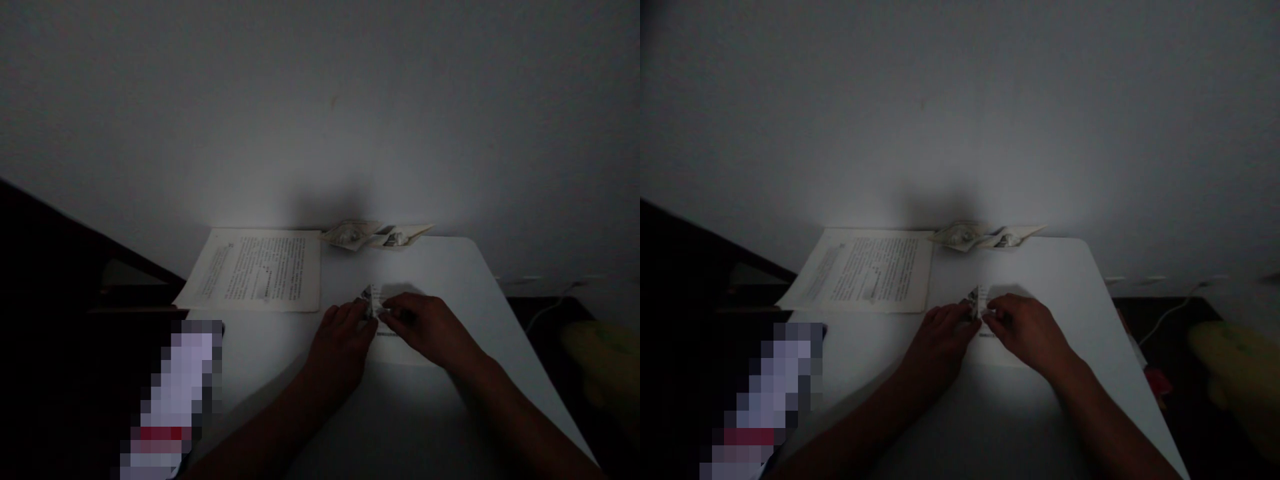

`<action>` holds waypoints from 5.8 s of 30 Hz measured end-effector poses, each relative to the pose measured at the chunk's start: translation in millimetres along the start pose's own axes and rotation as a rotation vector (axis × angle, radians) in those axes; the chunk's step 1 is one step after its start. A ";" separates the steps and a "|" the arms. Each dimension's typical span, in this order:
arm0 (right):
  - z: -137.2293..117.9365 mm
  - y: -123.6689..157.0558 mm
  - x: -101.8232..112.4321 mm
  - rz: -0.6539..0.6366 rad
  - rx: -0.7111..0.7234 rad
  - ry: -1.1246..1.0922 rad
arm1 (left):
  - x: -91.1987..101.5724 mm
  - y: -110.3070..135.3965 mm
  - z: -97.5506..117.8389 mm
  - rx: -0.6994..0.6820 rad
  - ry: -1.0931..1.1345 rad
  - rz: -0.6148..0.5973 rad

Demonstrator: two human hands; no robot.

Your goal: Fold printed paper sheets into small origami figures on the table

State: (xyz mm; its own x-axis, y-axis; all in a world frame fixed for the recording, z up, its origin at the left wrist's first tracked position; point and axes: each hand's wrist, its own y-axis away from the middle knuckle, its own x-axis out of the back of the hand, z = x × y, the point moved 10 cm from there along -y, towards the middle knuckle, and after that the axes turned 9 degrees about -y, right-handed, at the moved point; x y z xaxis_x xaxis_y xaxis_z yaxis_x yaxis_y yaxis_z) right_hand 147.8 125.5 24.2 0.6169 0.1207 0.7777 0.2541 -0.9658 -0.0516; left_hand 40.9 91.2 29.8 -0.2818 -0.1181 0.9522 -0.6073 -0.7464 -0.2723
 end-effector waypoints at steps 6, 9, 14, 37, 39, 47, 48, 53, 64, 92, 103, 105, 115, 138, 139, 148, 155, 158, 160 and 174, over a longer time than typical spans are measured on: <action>1.9 -0.7 -10.5 -0.074 -0.053 -0.074 | 2.5 4.2 4.0 0.000 0.002 0.027; 3.0 -2.0 -9.9 -0.061 -0.093 -0.077 | 2.1 6.0 10.6 -0.031 -0.005 0.030; 2.2 -6.4 -7.7 -0.050 -0.179 -0.022 | 4.7 8.4 22.2 -0.085 -0.067 0.032; 34.5 -53.1 3.2 -0.016 -0.292 -0.082 | -5.2 7.4 17.5 -0.099 0.024 -0.017; 32.2 -57.7 5.3 -0.029 -0.224 -0.064 | -6.0 7.6 16.9 -0.100 0.036 -0.028; 15.1 -75.1 4.7 -0.215 0.018 0.027 | -7.0 7.4 14.4 -0.096 0.061 -0.029; 13.3 -75.4 4.6 -0.237 0.041 0.042 | -7.6 7.7 14.2 -0.094 0.063 -0.034; 10.1 -69.1 4.0 -0.335 0.102 0.086 | -8.1 8.5 13.8 -0.083 0.076 -0.040; 16.2 -45.0 9.5 -0.410 0.100 0.213 | -5.4 7.3 13.8 -0.079 0.087 -0.034; 8.5 -24.1 28.5 -0.254 0.025 -0.046 | -5.1 2.1 21.4 -0.240 0.138 0.014; 18.5 -8.5 1.2 -0.357 -0.106 0.002 | -0.8 2.8 25.7 -0.313 0.162 0.004; 18.4 3.9 -1.0 -0.353 -0.157 -0.008 | -1.1 1.1 26.2 -0.265 0.145 0.002; 32.1 40.9 -26.0 -0.420 -0.446 -0.336 | -9.6 0.6 39.8 -0.108 0.018 0.047; 57.9 -17.2 -11.4 -0.140 -0.584 -0.532 | -7.2 2.3 39.0 -0.112 0.014 0.073; 58.6 -19.9 -10.2 -0.128 -0.591 -0.530 | -7.2 2.0 39.0 -0.111 0.014 0.069; 57.9 -45.1 -4.0 -0.050 -0.545 -0.525 | -6.2 2.7 39.0 -0.104 0.024 0.079; 50.6 -56.4 3.5 -0.025 -0.397 -0.394 | -5.3 -0.4 32.5 -0.097 0.105 0.026; 48.0 -51.0 5.6 -0.032 -0.340 -0.315 | -4.2 -0.9 27.3 -0.084 0.160 0.007; 47.4 -45.7 4.9 -0.055 -0.315 -0.280 | -2.9 -0.7 25.3 -0.085 0.196 0.005; 28.7 11.5 -1.5 -0.287 -0.141 -0.096 | -1.1 -1.4 4.3 0.056 0.417 0.012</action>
State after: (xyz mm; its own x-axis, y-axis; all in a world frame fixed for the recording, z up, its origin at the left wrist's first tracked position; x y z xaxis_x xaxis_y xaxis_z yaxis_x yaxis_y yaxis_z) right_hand 171.2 120.8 4.5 0.6043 0.4072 0.6848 0.3261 -0.9107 0.2536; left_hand 45.3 89.5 29.7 -0.5719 0.1398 0.8083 -0.5640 -0.7826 -0.2636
